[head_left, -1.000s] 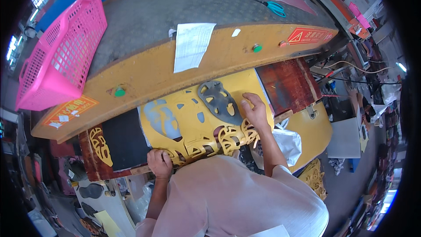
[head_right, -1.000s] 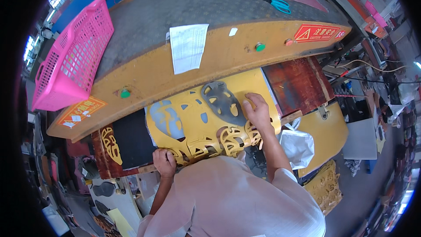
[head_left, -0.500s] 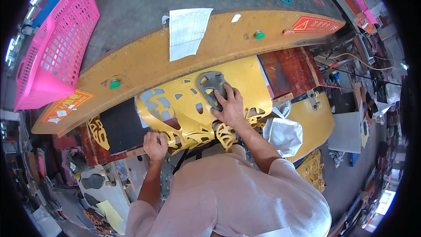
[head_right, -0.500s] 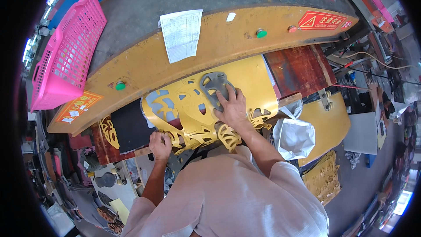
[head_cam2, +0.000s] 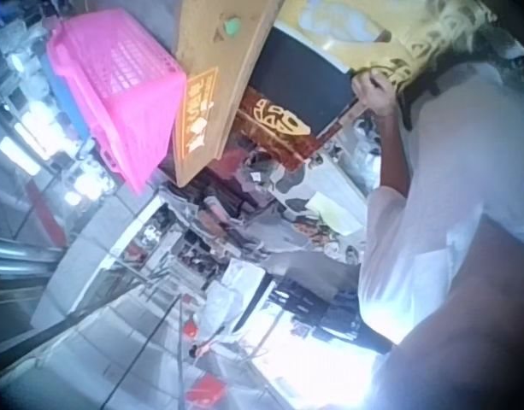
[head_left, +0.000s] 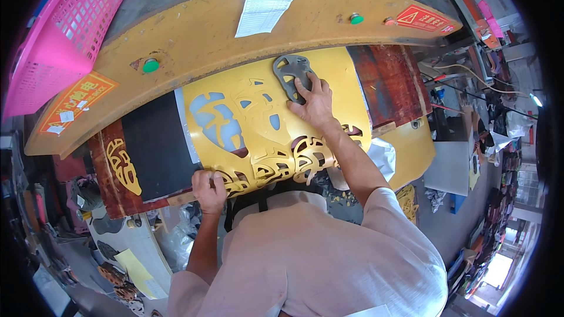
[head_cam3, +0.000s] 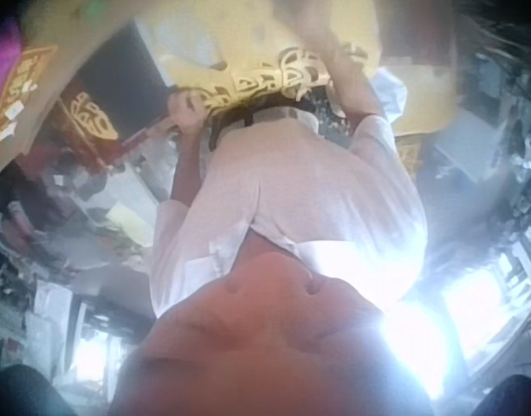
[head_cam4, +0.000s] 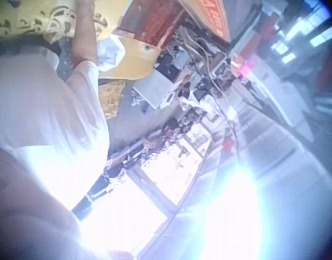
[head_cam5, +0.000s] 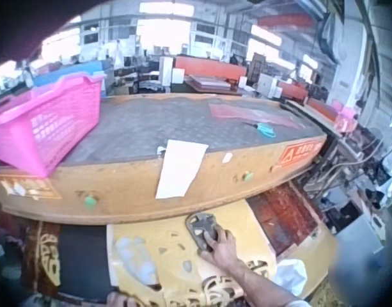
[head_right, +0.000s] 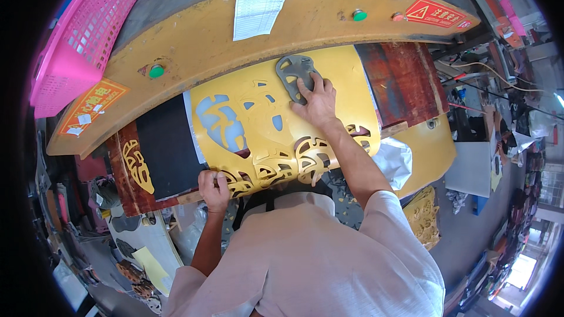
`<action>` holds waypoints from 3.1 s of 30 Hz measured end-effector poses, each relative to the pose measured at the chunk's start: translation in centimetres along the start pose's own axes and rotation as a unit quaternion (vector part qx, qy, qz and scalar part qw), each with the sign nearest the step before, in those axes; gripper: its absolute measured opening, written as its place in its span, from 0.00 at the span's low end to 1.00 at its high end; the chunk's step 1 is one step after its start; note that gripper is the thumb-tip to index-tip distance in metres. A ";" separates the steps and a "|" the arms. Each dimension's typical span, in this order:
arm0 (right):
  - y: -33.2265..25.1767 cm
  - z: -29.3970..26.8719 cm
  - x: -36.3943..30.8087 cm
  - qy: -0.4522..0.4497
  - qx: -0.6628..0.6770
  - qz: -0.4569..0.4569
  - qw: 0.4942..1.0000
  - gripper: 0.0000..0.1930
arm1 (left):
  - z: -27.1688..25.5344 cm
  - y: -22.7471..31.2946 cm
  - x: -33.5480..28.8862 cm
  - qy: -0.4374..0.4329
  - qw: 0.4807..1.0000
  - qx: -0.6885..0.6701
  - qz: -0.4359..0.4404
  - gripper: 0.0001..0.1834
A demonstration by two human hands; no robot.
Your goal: The person aligns a yellow stencil on a red sheet and uses a press to cut out decorative characters. They remove the cutouts, trim the red sheet with scissors, and repeat the process to produce multiple identical pieces.
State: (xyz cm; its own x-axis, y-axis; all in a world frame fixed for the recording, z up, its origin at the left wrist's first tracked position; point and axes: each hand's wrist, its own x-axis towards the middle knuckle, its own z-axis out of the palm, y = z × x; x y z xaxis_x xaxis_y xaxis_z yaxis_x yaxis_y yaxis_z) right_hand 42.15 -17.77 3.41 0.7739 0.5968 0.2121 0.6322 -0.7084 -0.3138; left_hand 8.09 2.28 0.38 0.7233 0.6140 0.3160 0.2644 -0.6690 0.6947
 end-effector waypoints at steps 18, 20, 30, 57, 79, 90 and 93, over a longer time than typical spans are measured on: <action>-2.3 -0.7 -4.9 0.047 0.037 0.009 0.998 0.31 | 0.1 0.3 -3.4 0.007 0.998 0.066 0.000 0.06; -2.9 0.0 -6.1 0.049 0.011 -0.008 0.999 0.30 | -0.3 0.5 -4.2 0.005 0.998 0.060 0.000 0.06; -3.0 0.0 -4.7 0.037 0.010 0.013 0.999 0.30 | -1.0 1.0 -4.5 0.023 0.999 0.017 -0.029 0.07; 18.7 -8.0 -13.0 -0.046 0.167 0.337 0.925 0.24 | -2.3 -1.4 -1.9 0.040 0.917 -0.108 -0.381 0.25; 19.0 -7.6 -6.6 -0.060 0.126 0.267 0.954 0.22 | -0.8 -0.1 5.3 -0.024 0.956 0.156 -0.246 0.22; -2.0 -5.2 -0.1 -0.114 0.364 -0.017 0.924 0.13 | 1.4 -1.2 -3.2 0.103 0.960 0.185 -0.181 0.12; -13.8 -3.2 3.0 -0.156 0.425 -0.177 0.874 0.14 | 1.6 -1.4 -3.4 0.126 0.966 0.171 -0.146 0.10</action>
State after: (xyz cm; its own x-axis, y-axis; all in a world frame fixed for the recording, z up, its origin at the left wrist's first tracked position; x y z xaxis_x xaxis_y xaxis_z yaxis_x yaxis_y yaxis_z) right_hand 35.87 -7.39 11.32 0.4032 0.8897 0.2141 0.4709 -0.0011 -0.8822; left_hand 6.29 0.51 -2.71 0.4184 0.8516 0.3158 0.6609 -0.5239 0.5374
